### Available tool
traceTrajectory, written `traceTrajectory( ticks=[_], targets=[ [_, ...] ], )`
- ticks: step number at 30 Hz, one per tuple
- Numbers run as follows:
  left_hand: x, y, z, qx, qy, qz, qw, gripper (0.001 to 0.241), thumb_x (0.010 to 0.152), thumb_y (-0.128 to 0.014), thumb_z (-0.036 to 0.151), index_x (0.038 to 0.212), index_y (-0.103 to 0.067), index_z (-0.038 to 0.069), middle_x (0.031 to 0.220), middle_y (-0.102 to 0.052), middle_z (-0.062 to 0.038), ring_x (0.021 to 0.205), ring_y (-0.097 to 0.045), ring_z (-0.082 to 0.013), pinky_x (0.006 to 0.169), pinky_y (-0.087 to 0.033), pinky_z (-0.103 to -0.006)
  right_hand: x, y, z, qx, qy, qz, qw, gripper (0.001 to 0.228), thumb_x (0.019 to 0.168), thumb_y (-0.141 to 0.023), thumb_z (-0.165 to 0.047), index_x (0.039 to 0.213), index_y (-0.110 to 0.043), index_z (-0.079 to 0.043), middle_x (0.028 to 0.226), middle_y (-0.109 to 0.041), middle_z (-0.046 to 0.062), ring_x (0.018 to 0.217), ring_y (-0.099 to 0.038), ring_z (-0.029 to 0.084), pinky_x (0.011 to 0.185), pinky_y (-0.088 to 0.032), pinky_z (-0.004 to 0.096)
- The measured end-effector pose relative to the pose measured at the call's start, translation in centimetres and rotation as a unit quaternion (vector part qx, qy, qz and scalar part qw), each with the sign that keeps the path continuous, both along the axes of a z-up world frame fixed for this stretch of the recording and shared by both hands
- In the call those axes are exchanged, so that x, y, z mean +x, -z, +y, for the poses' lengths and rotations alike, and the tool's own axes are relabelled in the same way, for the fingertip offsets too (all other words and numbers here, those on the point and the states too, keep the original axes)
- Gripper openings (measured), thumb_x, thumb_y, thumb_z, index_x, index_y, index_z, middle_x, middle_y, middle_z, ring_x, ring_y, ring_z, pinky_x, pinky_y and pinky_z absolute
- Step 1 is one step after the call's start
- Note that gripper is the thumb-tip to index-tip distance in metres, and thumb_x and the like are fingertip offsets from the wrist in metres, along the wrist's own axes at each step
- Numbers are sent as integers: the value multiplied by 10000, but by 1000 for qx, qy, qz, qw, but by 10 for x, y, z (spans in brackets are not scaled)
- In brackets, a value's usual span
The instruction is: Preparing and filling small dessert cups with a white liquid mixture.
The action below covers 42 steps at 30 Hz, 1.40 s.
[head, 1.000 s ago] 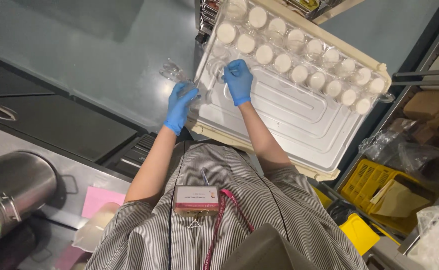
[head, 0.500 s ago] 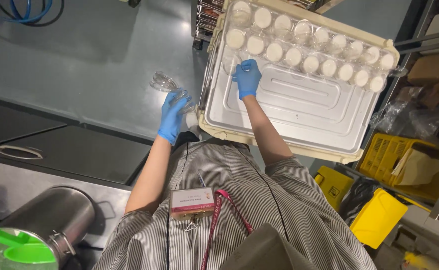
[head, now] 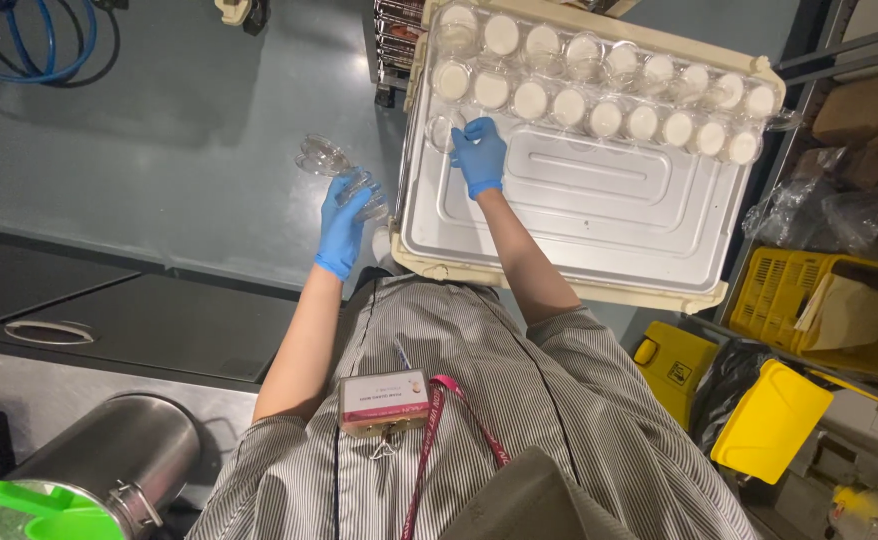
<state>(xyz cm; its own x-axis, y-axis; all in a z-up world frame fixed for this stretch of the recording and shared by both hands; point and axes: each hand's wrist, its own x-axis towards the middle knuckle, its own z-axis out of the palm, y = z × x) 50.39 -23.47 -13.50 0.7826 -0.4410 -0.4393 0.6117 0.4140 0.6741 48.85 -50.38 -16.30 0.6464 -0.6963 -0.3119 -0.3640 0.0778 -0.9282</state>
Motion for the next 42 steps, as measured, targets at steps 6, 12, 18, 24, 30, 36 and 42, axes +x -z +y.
traceTrajectory(
  ticks=[6,12,18,24,30,36,42],
  targets=[
    [-12,-1,-27,-6,8,-27,1000,463,938,-686,33,1376,-538,22,1300,-614,-108,1181,-643,-227,1029,-572,-399,-30,7,-3,-188,8,-23,982,250,905,-832,-144,952,-619,-22,804,-641,55,701,-615,127,656,-518,292],
    [-37,11,-75,53,84,-88,991,372,920,-716,14,1272,-596,15,1210,-686,-90,1105,-674,-179,969,-561,-317,-77,-28,23,-66,-221,-65,971,290,878,-764,-66,1163,-729,-28,919,-697,57,795,-700,110,650,-555,268],
    [-40,31,-101,30,106,-51,993,307,927,-705,64,1226,-646,26,1143,-724,-81,1039,-685,-164,916,-548,-294,-96,-1,-2,95,-157,-72,980,211,897,-722,-5,1105,-757,3,1007,-750,69,793,-744,142,593,-618,286],
    [-24,4,-106,-14,63,3,998,291,959,-686,92,1233,-633,12,1130,-685,-78,1038,-679,-177,943,-572,-347,-89,-31,-36,20,-63,-64,996,178,931,-708,-25,1108,-719,-6,953,-727,76,696,-704,140,533,-553,278],
    [-12,25,-98,-4,20,12,1000,303,964,-685,112,1240,-605,17,1135,-658,-96,1041,-678,-215,963,-604,-431,-64,15,-69,-16,26,-37,999,170,907,-730,-56,1063,-684,-7,905,-700,75,623,-696,157,495,-580,296],
    [-8,40,-102,11,32,38,999,309,958,-687,144,1245,-630,46,1107,-663,-90,1046,-671,-219,938,-607,-424,-56,25,-65,28,27,-30,999,243,884,-739,-51,1113,-667,-15,981,-665,74,660,-717,163,503,-612,309],
    [-5,30,-103,23,47,56,997,303,964,-684,193,1238,-646,71,1108,-663,-84,1051,-671,-218,934,-603,-413,-52,44,-70,19,11,-39,999,310,885,-766,-71,1177,-671,-29,997,-667,70,699,-712,156,517,-606,296]
  ],
)
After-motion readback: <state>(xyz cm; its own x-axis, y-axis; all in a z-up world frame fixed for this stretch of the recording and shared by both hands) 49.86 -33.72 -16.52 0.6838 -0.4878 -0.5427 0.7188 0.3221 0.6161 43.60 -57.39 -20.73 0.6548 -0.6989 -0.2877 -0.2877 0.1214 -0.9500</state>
